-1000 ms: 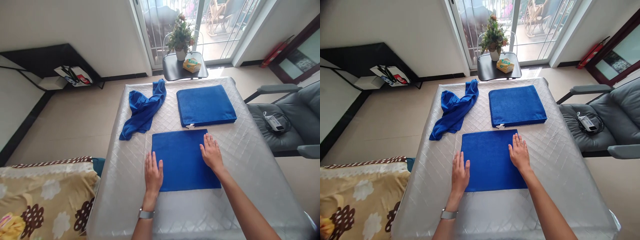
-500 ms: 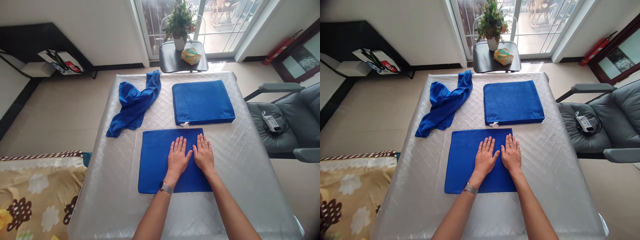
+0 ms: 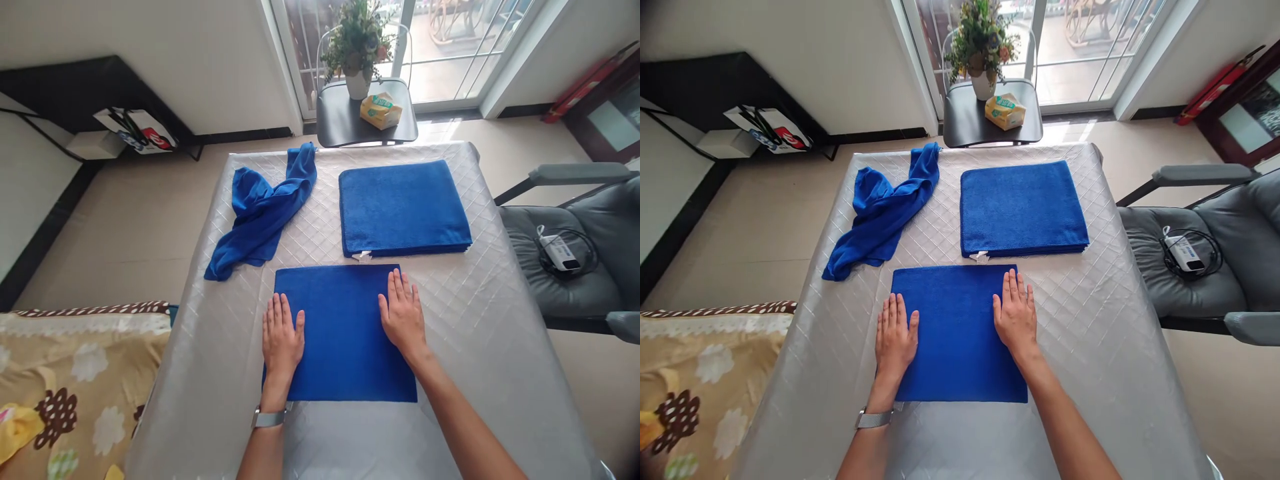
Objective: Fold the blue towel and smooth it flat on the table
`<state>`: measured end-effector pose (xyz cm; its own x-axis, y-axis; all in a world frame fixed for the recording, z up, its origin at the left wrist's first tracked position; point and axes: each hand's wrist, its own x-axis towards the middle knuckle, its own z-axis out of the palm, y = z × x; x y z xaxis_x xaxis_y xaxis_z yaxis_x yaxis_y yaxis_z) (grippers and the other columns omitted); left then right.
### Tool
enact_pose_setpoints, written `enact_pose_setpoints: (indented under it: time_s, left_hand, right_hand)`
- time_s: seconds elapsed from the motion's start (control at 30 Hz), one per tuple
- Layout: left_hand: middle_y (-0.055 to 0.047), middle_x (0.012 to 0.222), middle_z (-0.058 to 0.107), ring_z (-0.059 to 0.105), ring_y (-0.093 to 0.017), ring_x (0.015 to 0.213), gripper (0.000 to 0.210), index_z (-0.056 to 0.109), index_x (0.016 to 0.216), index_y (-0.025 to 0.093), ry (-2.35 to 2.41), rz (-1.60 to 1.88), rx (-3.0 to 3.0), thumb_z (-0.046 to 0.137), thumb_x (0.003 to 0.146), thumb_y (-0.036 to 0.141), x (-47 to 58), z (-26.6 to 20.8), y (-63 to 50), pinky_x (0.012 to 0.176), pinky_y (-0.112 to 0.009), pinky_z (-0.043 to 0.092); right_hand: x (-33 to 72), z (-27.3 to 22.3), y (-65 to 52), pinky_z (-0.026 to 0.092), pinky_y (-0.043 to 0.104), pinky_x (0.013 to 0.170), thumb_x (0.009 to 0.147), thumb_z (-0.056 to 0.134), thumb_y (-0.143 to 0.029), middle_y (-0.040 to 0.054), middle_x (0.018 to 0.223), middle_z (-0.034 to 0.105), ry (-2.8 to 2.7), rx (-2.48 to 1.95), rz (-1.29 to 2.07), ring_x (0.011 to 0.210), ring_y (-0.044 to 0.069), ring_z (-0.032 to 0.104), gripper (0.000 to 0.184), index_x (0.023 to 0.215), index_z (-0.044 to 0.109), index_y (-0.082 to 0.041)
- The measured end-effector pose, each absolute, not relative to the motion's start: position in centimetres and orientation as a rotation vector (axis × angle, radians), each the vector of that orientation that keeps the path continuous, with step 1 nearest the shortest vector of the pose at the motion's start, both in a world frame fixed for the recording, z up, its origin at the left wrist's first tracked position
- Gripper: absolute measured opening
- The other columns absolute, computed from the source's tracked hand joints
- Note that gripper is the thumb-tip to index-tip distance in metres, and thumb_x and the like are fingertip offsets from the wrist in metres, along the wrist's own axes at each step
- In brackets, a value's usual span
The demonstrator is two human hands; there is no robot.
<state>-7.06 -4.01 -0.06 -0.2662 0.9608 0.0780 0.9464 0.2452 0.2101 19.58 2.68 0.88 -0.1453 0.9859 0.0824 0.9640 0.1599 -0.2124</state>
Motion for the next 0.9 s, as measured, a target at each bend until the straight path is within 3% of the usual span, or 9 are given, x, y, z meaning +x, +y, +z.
enact_pose_setpoints:
  time_s: [0.23, 0.37, 0.57, 0.9]
  left_hand:
    - [-0.017, 0.161, 0.027, 0.019, -0.030, 0.150, 0.067, 0.009, 0.158, 0.015, 2.433, 0.429, 1.824, 0.026, 0.103, 0.048, -6.0, 1.8, -2.5, 0.121, -0.058, 0.022]
    - [-0.013, 0.161, 0.028, 0.019, -0.025, 0.151, 0.061, 0.019, 0.157, 0.016, 2.090, 0.478, 2.069, 0.027, 0.103, 0.044, -0.4, 3.2, 0.6, 0.122, -0.051, 0.025]
    - [-0.007, 0.160, 0.032, 0.018, -0.021, 0.151, 0.063, 0.034, 0.153, 0.015, 1.523, 0.545, 2.434, 0.032, 0.101, 0.050, 8.5, 2.3, 4.3, 0.125, -0.042, 0.020]
    - [-0.005, 0.159, 0.033, 0.023, -0.021, 0.150, 0.060, 0.026, 0.155, 0.021, 1.839, 0.401, 2.319, 0.029, 0.102, 0.048, -2.2, 1.2, 3.5, 0.123, -0.047, 0.019]
  right_hand:
    - [19.0, 0.0, 5.2, 0.019, 0.048, 0.122, 0.102, 0.029, -0.035, 0.0102, 0.162, 0.025, -2.228, -1.904, 0.136, 0.151, 0.024, 0.018, 0.065, 0.158, 0.004, -0.013]
    - [19.2, -0.7, 5.1, 0.019, 0.048, 0.122, 0.102, 0.030, -0.035, 0.0099, 0.162, 0.024, -2.239, -1.909, 0.113, 0.150, 0.024, 0.019, 0.066, 0.158, 0.003, -0.013]
    - [19.9, -0.9, 4.7, 0.020, 0.047, 0.121, 0.098, 0.036, -0.026, 0.0098, 0.164, 0.016, -2.383, -1.852, 0.064, 0.152, 0.024, 0.012, 0.071, 0.158, 0.002, -0.015]
    - [19.1, -0.4, 5.2, 0.020, 0.046, 0.122, 0.103, 0.027, -0.035, 0.0099, 0.161, 0.027, -2.231, -1.928, 0.096, 0.150, 0.022, 0.021, 0.060, 0.157, 0.018, -0.012]
